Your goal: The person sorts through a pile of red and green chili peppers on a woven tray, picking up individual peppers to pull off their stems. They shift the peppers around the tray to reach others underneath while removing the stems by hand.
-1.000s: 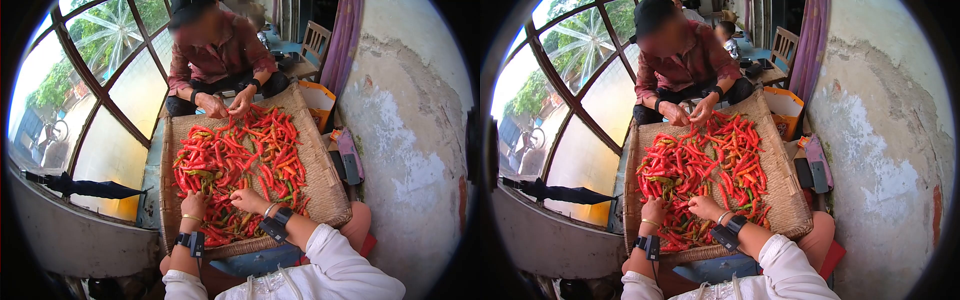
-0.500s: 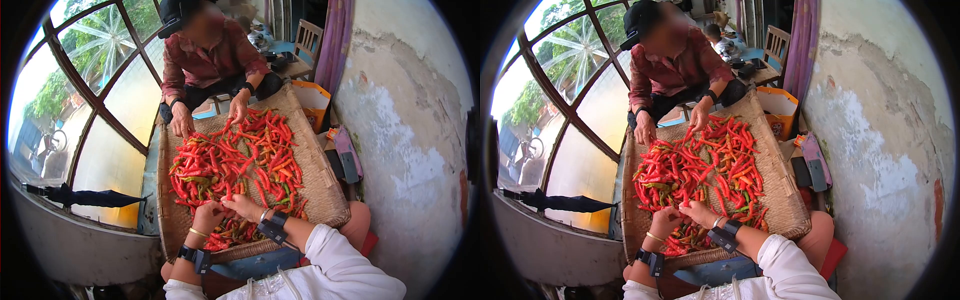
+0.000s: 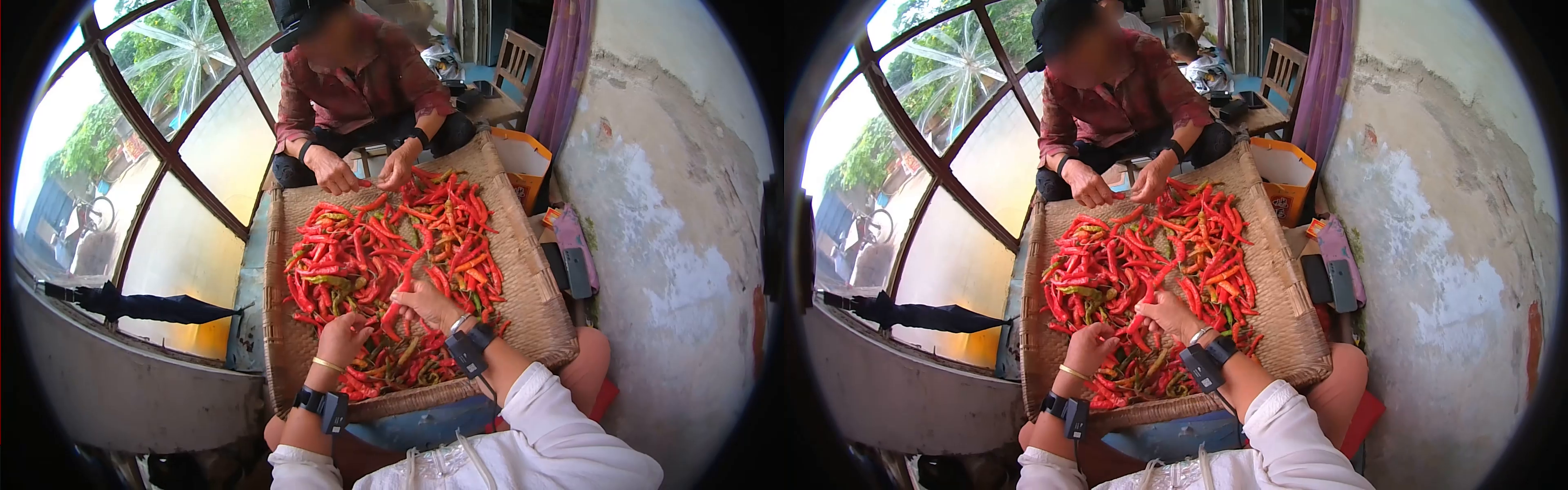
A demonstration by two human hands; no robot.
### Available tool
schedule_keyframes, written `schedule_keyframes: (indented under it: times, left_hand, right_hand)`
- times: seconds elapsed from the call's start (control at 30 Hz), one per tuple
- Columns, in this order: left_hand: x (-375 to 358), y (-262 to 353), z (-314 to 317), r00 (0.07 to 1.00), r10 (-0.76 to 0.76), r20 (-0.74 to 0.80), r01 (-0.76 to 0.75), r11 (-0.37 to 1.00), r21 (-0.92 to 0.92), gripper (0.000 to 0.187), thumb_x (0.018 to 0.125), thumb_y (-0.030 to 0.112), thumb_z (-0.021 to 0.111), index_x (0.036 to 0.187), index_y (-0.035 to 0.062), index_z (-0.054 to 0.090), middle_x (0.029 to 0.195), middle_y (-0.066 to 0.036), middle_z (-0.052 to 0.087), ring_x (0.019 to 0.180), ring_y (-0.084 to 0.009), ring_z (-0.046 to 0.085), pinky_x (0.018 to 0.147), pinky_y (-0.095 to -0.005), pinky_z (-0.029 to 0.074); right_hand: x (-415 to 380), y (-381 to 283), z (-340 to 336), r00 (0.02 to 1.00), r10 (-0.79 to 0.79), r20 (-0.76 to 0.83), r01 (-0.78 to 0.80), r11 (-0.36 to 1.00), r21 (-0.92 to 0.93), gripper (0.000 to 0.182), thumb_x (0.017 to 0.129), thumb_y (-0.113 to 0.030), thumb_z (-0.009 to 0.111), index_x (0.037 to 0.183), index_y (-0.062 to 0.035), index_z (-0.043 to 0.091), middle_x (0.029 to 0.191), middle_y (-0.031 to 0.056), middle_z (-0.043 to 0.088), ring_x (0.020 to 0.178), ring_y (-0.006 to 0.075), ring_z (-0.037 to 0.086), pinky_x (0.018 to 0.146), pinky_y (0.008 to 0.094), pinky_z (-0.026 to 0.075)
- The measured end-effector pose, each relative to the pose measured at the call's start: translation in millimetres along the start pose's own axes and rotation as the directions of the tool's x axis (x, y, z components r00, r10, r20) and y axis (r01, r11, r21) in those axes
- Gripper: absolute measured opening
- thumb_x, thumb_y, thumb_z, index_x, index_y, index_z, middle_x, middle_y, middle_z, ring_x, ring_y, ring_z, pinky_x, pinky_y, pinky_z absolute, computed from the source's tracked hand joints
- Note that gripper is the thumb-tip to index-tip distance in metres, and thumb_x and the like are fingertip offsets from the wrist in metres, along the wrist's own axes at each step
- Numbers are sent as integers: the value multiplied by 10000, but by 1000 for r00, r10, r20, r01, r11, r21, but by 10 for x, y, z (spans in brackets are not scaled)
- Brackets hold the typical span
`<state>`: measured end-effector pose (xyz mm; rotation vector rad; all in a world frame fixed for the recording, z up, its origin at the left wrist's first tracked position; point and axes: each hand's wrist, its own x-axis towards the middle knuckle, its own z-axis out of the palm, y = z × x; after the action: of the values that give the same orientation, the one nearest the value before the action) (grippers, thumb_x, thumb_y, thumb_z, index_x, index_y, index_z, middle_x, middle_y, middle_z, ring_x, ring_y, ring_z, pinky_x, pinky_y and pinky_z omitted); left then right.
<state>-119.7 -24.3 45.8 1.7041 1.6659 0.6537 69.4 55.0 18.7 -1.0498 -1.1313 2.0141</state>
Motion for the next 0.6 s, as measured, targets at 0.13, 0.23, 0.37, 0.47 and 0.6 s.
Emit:
schedule_keyframes:
  times: [0.13,0.23,0.37,0.47,0.6]
  left_hand:
    - [31,-155,-157,969,38,-244,89,869,486,300,680,264,662,881,62,567,840,-97,567,777,-300,570,659,-379,462]
    - [51,-196,-201,949,2,-316,185,807,561,467,678,275,662,1066,97,474,987,-118,522,817,-305,564,682,-375,469]
    - [85,-286,-155,962,-81,-261,226,773,593,376,695,268,630,994,96,480,943,-125,521,818,-300,566,656,-390,480]
    - [104,-410,-132,984,-83,-155,159,796,585,391,703,269,613,1031,104,475,953,-142,529,815,-314,571,666,-397,479]
    - [135,-469,-69,1000,-15,-11,19,859,512,275,703,263,611,904,82,562,829,-146,579,780,-310,578,661,-396,470]
  right_hand:
    - [-44,-169,-120,967,-185,-175,238,900,364,264,823,-217,554,1003,-27,521,745,39,570,589,94,563,503,207,466]
    - [-15,-46,-125,966,-64,-251,148,932,331,364,839,-246,518,1102,2,477,825,56,568,643,112,573,507,203,457]
    - [67,196,2,997,71,-39,-75,993,-97,362,807,-243,535,1080,-7,506,830,73,577,686,144,585,565,249,470]
    - [82,409,134,986,-104,128,164,700,-695,337,768,-241,558,1034,-35,548,875,98,593,758,222,595,670,325,476]
    - [-15,489,237,943,-158,293,329,293,-898,322,727,-239,562,989,-53,571,924,140,593,896,296,553,796,387,431]
